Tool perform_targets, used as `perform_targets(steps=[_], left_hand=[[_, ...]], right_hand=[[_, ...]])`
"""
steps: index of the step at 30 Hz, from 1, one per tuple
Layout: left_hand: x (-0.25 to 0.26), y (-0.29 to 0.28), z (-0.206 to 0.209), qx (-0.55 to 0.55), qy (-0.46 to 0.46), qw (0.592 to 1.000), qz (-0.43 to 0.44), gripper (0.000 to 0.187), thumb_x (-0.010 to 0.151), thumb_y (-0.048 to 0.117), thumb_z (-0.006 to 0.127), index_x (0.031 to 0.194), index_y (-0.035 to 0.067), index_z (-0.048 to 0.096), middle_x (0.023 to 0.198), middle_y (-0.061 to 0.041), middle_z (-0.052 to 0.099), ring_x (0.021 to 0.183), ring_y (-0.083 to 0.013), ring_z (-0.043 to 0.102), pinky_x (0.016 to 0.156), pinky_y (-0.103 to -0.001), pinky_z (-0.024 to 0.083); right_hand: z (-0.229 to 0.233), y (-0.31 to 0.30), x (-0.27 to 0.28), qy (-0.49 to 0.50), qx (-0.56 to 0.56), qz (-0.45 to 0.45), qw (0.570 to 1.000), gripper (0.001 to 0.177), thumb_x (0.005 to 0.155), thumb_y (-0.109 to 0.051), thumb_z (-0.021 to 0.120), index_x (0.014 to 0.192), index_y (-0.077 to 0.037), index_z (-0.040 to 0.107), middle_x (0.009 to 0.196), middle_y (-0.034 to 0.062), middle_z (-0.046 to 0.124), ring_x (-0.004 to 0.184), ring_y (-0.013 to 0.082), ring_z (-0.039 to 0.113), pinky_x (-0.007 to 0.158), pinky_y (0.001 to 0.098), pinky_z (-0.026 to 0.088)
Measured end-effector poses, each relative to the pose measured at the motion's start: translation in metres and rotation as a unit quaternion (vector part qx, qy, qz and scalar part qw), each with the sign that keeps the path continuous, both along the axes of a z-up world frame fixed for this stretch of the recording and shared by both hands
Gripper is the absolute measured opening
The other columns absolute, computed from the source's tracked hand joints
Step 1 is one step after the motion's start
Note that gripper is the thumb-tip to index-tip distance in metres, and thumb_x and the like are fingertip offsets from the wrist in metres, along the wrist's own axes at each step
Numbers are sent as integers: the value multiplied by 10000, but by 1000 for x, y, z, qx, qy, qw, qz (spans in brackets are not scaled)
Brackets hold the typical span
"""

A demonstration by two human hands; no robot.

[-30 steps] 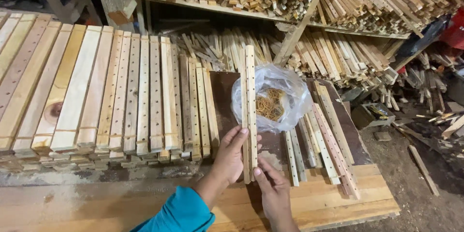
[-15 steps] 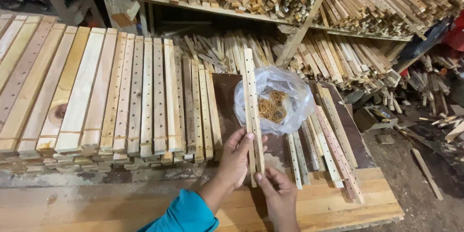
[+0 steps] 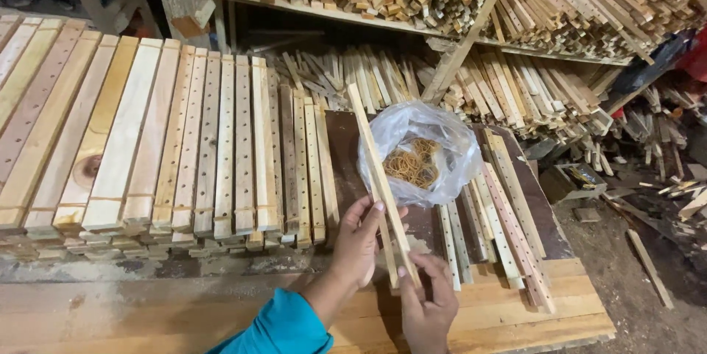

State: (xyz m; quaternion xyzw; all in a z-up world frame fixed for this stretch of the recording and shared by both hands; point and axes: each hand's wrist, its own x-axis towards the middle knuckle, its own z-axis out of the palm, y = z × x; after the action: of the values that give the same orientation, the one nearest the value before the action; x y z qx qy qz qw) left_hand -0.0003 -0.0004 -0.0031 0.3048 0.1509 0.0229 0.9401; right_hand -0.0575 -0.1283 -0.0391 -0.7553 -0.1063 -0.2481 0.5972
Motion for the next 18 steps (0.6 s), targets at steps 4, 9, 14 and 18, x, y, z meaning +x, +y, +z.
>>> perform_targets(steps=[4,9,14,18], left_hand=[[7,-3,-17,-27,-57,998,26,265,976,171,637,1192,17,624,1099,-221,739,1053,-342,753,921,-541,648],[6,-6,-15,-28,-53,998,32,320,964,196,651,1222,7,639,1178,-185,726,1060,-332,748,839,-450,653],[5,-4,-19,21,-51,998,13,310,972,246,651,1193,29,661,1080,-178,751,889,-253,727,706,-354,631],[5,-6,-20,53,-59,997,12,237,1002,230,616,1142,42,653,1091,-141,733,962,-233,734,820,-357,648]], right_hand=[[10,6,-4,-48,-44,13,998,297,867,-108,700,1154,-40,738,1143,124,743,1138,242,680,1022,395,564],[7,6,-6,-31,-81,35,996,304,889,-83,710,1188,-47,748,1232,160,732,1216,263,675,1045,383,571],[-19,-3,7,76,39,113,990,404,867,-80,722,1263,-8,695,1282,169,733,1201,252,686,1079,394,532],[-21,2,6,183,224,151,945,604,822,14,735,1404,77,587,1173,237,768,976,233,718,822,377,631]])
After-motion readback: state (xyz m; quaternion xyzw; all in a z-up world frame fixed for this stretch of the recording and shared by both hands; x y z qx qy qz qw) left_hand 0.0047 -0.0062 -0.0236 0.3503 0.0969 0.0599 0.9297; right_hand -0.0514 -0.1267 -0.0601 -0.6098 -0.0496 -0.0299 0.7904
